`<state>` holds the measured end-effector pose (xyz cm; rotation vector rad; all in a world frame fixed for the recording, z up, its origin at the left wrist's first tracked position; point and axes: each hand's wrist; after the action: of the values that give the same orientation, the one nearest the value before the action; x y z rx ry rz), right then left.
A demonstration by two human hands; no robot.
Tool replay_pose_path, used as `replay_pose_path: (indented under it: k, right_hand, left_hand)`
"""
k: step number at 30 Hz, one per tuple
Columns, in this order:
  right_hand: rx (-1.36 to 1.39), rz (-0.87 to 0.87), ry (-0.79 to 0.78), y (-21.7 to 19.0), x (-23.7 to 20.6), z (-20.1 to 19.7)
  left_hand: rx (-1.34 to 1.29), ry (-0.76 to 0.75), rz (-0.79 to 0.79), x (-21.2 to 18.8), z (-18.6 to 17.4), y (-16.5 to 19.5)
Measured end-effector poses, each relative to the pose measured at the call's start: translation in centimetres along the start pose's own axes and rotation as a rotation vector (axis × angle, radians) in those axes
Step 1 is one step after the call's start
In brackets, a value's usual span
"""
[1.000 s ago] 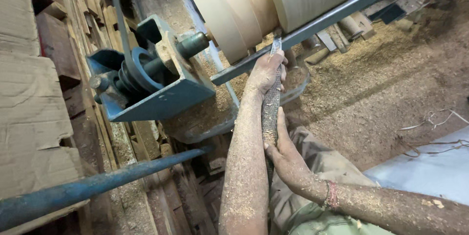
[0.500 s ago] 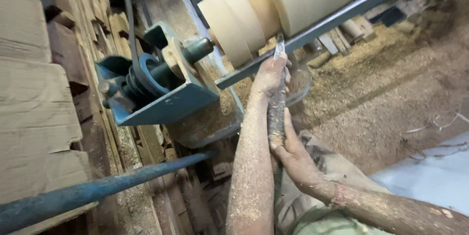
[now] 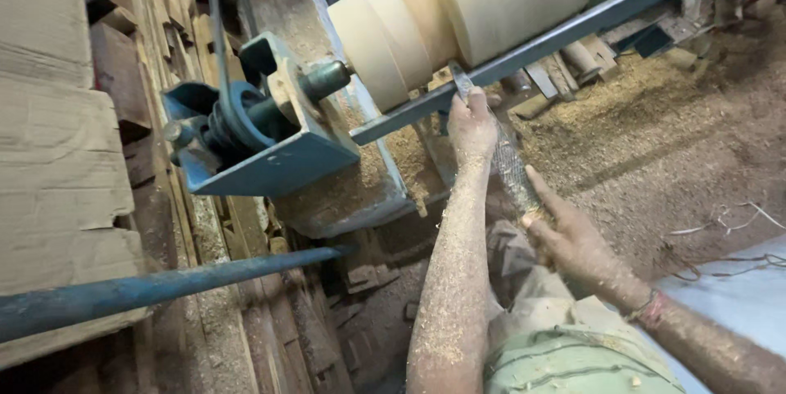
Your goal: The person shapes a spinning wooden workpiece mounted on a lathe. They hold a chisel against the rotating wood to cut its profile, then use a rasp file to smooth the surface, repositioning the tools repeatedly along the workpiece and briefly picking up a pencil before resuming cutting.
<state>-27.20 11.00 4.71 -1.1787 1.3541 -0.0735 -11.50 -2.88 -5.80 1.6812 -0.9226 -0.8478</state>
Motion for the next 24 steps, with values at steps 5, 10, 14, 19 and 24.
replay_pose_path:
  k: [5,10,14,19,24]
  right_hand:
    - [-0.166,-0.102,-0.104,-0.2,0.4,-4.2]
    - [-0.191,-0.004,-0.149,-1.7,0.3,-6.7]
    - [-0.205,0.009,-0.198,-2.7,0.5,-8.3]
    - [-0.258,-0.003,-0.217,-3.6,0.6,-9.5]
    - [-0.435,0.085,-0.251,-3.6,1.7,-10.4]
  left_hand:
    - [-0.167,0.051,0.005,-0.2,0.7,0.4]
    - [-0.198,0.128,0.016,-0.4,1.3,1.1]
    - [-0.222,0.182,-0.010,-0.5,1.9,1.8]
    - [-0.390,0.194,0.012,-0.5,2.1,2.3]
    - [-0.226,0.264,-0.056,-0.4,2.2,2.2]
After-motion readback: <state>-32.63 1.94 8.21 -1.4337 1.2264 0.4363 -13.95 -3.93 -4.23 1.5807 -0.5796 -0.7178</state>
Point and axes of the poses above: each hand's wrist, its own x-axis towards the middle knuckle, its own z-axis out of the palm, y = z × x, and after that the axes turned 8 degrees about -y, right-handed
